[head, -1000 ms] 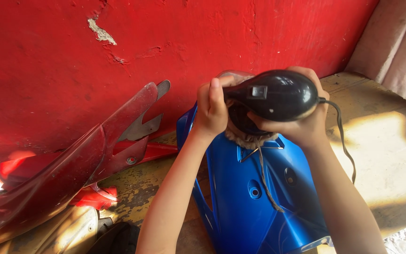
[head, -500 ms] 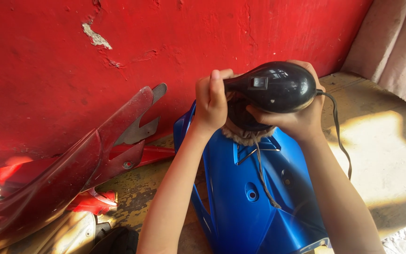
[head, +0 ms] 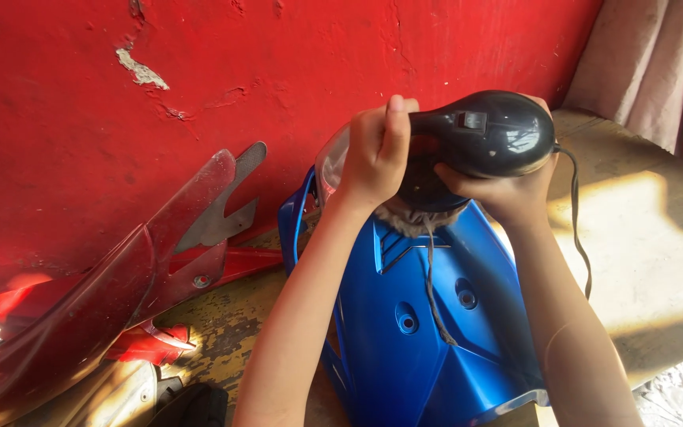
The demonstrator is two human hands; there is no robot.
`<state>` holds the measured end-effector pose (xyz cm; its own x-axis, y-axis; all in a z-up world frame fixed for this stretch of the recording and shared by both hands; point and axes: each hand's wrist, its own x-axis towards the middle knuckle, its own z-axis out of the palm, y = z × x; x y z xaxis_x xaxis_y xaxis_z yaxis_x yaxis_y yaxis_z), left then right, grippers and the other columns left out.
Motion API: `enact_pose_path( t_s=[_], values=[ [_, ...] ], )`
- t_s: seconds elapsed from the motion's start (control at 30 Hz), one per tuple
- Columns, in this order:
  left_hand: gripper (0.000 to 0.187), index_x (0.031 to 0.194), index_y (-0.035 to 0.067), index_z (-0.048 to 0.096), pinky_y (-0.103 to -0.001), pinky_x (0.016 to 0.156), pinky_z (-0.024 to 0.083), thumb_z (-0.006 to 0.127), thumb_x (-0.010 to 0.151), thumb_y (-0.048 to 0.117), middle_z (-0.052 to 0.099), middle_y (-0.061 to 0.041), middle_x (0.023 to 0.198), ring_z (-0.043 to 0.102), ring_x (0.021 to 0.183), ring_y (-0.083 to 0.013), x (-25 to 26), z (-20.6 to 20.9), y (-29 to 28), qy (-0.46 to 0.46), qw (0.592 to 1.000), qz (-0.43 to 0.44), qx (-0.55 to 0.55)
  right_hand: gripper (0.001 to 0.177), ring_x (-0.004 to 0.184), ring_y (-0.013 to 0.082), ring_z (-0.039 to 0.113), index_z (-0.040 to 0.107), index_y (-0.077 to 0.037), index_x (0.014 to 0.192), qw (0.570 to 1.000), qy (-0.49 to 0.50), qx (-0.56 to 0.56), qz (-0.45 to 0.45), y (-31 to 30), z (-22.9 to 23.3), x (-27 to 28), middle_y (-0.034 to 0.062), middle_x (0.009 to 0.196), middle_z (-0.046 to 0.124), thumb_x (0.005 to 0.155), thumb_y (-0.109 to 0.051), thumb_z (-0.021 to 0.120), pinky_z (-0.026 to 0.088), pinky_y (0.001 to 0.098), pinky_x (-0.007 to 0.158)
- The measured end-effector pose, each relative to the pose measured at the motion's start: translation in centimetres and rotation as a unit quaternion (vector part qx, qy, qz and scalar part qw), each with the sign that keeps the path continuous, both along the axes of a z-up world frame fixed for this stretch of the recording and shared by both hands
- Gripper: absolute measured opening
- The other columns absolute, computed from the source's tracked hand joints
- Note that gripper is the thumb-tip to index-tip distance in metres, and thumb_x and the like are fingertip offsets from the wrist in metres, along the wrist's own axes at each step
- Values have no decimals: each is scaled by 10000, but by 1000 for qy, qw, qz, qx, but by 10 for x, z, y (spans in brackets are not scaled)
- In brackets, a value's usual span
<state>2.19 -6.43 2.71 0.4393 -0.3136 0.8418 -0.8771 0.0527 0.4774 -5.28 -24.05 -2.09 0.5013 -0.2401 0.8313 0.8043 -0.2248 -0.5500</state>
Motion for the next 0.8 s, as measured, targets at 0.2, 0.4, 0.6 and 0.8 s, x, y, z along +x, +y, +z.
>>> enact_pose_path(
  t_s=[0.2, 0.4, 0.6, 0.8],
  values=[
    [561, 751, -5, 517, -352, 578, 380, 351, 1139, 365, 410, -86, 604, 458, 580, -145, 11, 11, -12, -2, 1000, 10, -9, 460, 999, 174, 766, 717, -19, 1180, 999, 41, 9, 23, -9, -13, 30, 83, 1102, 787, 783, -84, 940, 647, 334, 968],
    [567, 739, 0, 505, -365, 561, 382, 364, 1134, 380, 412, -96, 582, 483, 545, -157, -4, 1, -29, 3, 999, 8, 38, 670, 1029, 149, 713, 610, -37, 1276, 1000, 14, 23, -4, -27, -23, 5, 60, 1137, 731, 714, -108, 967, 596, 312, 984],
    [567, 725, 4, 484, -386, 547, 387, 362, 1125, 387, 436, -109, 577, 510, 527, -196, -2, -1, -47, -5, 999, 12, 48, 551, 1007, 152, 728, 654, -19, 1182, 998, 13, 57, 1, -43, -40, 20, 69, 1111, 747, 722, -84, 950, 613, 318, 983],
    [566, 727, 0, 481, -400, 570, 399, 357, 1127, 381, 431, -135, 586, 515, 537, -246, -8, 1, -50, -5, 999, 28, 37, 625, 1065, 153, 709, 620, -42, 1230, 998, 1, 55, -3, -39, -29, 14, 54, 1159, 727, 701, -94, 949, 600, 329, 1009]
  ],
)
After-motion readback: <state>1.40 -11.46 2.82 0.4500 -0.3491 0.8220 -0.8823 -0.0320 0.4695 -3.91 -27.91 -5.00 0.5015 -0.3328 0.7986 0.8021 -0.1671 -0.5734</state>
